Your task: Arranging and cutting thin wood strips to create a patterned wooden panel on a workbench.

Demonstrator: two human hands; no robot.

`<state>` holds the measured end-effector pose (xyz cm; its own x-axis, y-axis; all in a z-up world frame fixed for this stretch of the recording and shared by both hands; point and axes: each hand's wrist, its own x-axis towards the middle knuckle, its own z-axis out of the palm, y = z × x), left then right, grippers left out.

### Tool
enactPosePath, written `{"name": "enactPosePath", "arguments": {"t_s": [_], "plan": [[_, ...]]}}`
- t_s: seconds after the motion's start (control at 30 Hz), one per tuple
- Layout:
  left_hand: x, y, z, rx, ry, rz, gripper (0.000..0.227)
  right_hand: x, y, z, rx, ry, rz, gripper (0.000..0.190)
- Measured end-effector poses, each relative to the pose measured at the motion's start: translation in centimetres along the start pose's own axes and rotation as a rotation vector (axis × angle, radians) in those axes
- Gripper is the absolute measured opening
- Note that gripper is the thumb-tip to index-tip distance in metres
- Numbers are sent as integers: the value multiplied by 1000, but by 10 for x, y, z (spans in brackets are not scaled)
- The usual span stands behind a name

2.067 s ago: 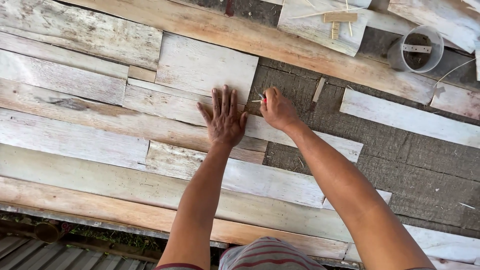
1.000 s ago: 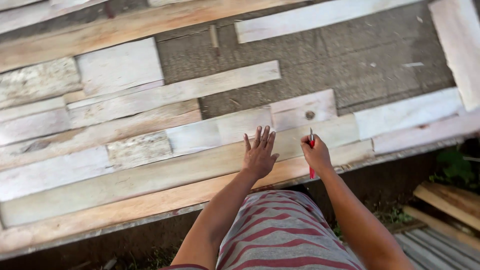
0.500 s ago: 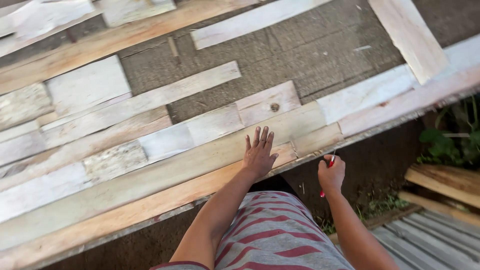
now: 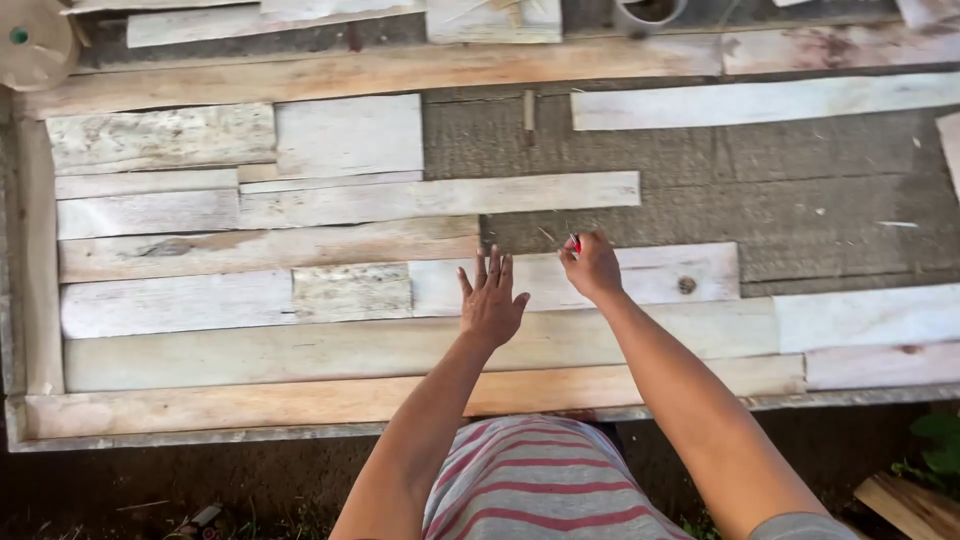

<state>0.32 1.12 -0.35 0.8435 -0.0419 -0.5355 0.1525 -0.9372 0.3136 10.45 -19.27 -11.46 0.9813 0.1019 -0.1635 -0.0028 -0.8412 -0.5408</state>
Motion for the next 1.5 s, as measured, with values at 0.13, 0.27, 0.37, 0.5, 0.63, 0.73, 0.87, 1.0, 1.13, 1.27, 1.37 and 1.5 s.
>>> {"name": "enactPosePath", "arguments": {"t_s": [0.13,0.27,0.37,0.5,0.63,0.73,0.87,1.0,1.13,1.27,1.37,1.5], "plan": [[13,-30,-12,3,-6,11,79,24,-38,11,-101,-88,59,26],[23,-51,-8,-26,13,75,78,31,-46,15,-250,-127,165,30],[30,-63,-2,-24,32,104,79,32,-55,13,-347,-190,204,32],[27,-76,-1,1,123,102,82,21,-69,5,-297,-193,216,32],[26,-73,5,27,121,132,84,-1,-73,-3,-248,-150,243,34],[25,-44,9,70,77,210,82,-22,-49,-11,-66,-62,324,33],[9,4,24,91,-10,343,81,-91,-42,-49,144,1,507,42],[-13,40,37,57,-95,397,78,-175,19,-71,212,147,746,54],[-14,39,37,64,-98,370,79,-245,53,-82,163,256,893,50],[-10,18,25,31,-66,258,79,-250,76,-71,203,432,940,45],[-10,3,14,2,0,183,80,-209,79,-53,226,401,813,42],[-1,-19,2,-36,130,-13,83,-128,15,-38,226,169,469,36]]}}
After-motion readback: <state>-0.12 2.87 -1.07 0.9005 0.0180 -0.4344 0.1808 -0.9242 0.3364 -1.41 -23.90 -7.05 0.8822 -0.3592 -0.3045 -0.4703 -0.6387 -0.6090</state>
